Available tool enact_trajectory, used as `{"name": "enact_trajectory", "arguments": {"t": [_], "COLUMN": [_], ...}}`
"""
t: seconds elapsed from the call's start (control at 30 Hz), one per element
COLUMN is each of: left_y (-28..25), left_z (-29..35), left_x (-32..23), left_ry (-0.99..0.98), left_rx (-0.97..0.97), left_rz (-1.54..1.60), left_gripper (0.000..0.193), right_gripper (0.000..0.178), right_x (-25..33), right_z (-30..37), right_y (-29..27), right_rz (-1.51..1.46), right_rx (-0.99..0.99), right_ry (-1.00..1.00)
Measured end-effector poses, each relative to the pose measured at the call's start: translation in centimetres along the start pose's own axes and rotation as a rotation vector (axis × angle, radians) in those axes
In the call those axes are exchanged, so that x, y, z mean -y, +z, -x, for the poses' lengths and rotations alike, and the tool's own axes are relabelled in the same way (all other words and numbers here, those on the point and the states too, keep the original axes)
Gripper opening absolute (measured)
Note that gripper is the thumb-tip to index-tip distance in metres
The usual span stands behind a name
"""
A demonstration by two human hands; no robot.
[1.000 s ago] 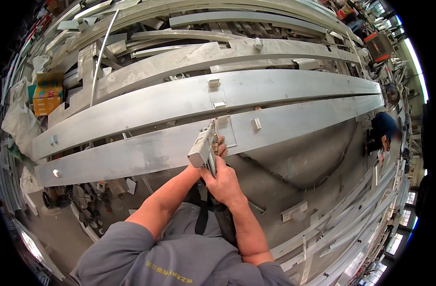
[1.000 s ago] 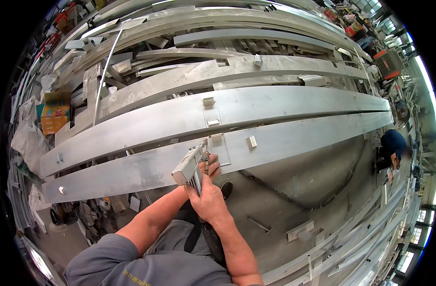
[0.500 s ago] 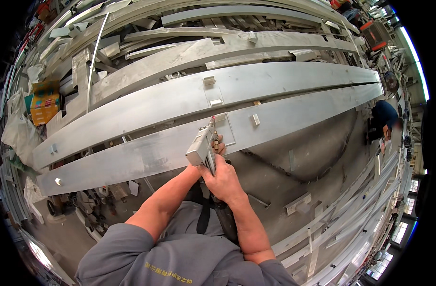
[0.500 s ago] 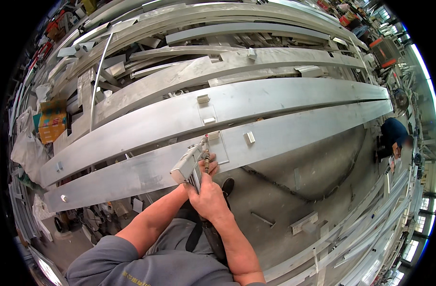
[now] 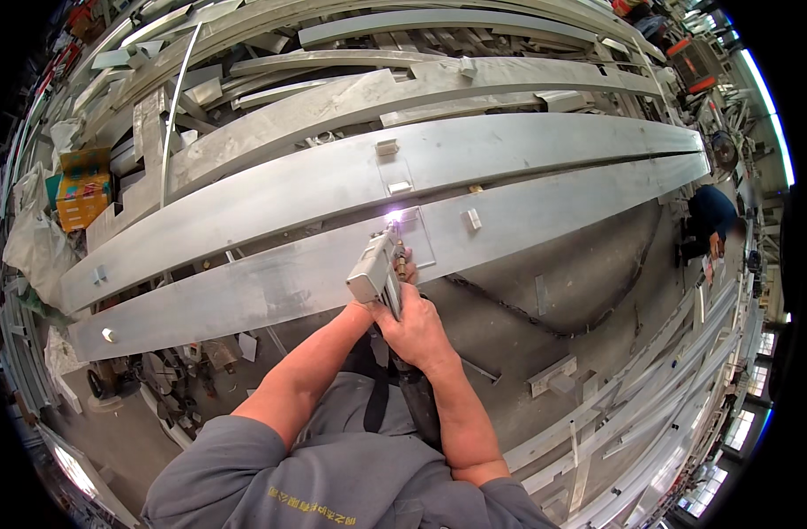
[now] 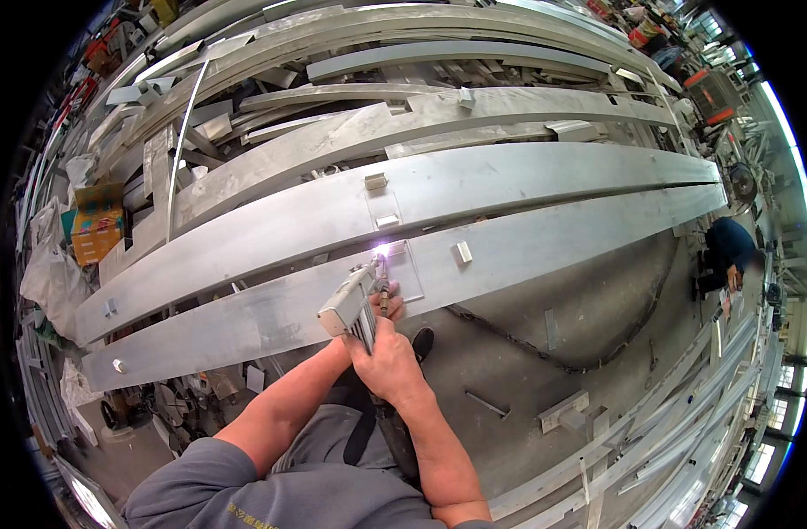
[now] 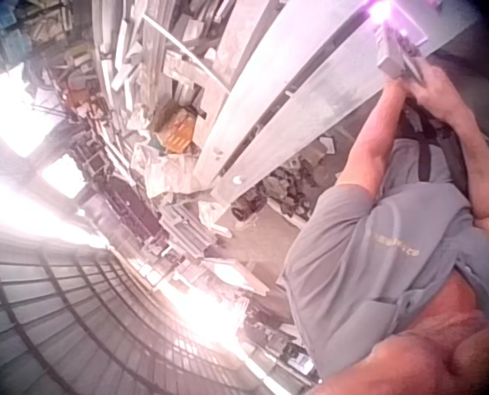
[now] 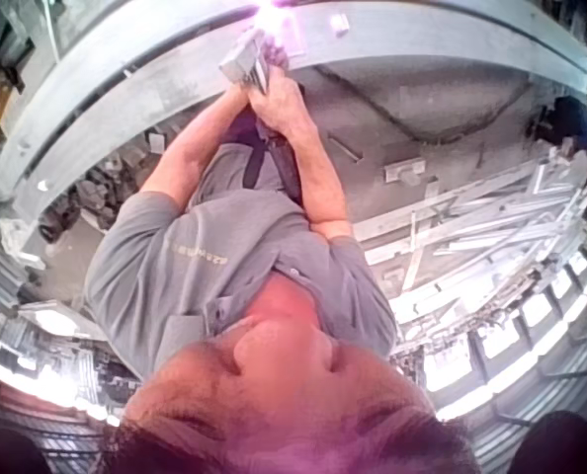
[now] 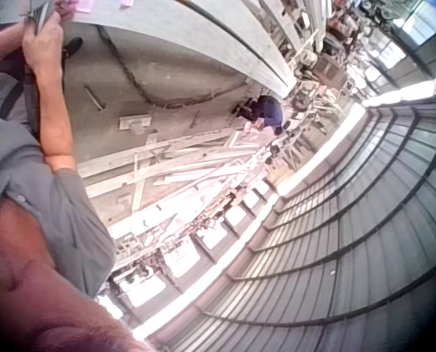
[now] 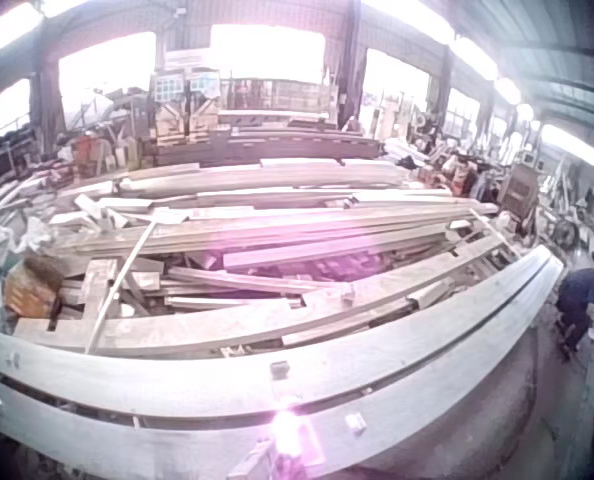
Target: The person welds small metal brackets onto long aluminum beams using a handheld welding gun. They repeatedly place brackets, align them, and weld them in place, then move to the next position along the beam.
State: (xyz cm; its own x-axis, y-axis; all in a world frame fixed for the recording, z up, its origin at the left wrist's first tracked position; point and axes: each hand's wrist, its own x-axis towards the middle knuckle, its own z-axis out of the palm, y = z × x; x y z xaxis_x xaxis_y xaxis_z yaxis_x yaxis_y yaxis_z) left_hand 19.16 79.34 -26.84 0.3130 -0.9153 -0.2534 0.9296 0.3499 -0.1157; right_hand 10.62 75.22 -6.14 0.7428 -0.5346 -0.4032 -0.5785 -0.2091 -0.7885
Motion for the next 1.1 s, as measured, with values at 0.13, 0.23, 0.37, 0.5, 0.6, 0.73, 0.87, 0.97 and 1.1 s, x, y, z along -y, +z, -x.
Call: {"name": "enact_trajectory", "arguments": {"t": [0.13, 0.23, 0.37, 0.5, 0.6, 0.73, 0.87, 0.97, 1.1], "left_y": [-1.0, 0.1, 4.1, 4.7, 6.9, 9.6, 9.9, 8.5, 10.7], "left_z": [-0.9, -0.2, 1.4, 1.2, 0.1, -5.7, -11.6, -13.8, -9.8], "left_x": [-0.2, -0.5, -1.1, -0.5, 1.6, 6.2, 9.1, 8.6, 8.7], "left_ry": [-0.027, -0.09, 0.907, 0.91, 0.904, 0.835, 0.729, 0.388, 0.642], "left_rx": [0.29, 0.182, 0.221, 0.202, 0.24, 0.246, 0.008, -0.048, -0.001], "left_rz": [-0.005, 0.003, -2.543, -2.505, -2.493, -2.48, -2.626, -2.785, -2.446], "left_gripper": [0.029, 0.028, 0.031, 0.039, 0.038, 0.041, 0.044, 0.046, 0.051], "right_gripper": [0.052, 0.045, 0.036, 0.031, 0.028, 0.03, 0.033, 0.033, 0.032], "right_x": [-0.3, -0.2, 0.3, -1.0, -3.2, -4.8, -6.2, -6.9, -8.9], "right_z": [0.4, 1.7, 4.3, 6.3, 7.7, 8.8, 9.2, 9.1, 8.3], "right_y": [-0.2, -1.2, -5.5, -10.2, -13.2, -16.0, -17.7, -18.9, -20.3], "right_rz": [-0.009, -0.119, -0.419, -0.673, -0.749, -0.777, -0.82, -0.834, -0.878], "right_rx": [-0.012, 0.024, -0.019, -0.185, -0.31, -0.388, -0.382, -0.339, -0.278], "right_ry": [0.003, 0.039, 0.104, 0.123, 0.146, 0.176, 0.146, 0.146, 0.111]}}
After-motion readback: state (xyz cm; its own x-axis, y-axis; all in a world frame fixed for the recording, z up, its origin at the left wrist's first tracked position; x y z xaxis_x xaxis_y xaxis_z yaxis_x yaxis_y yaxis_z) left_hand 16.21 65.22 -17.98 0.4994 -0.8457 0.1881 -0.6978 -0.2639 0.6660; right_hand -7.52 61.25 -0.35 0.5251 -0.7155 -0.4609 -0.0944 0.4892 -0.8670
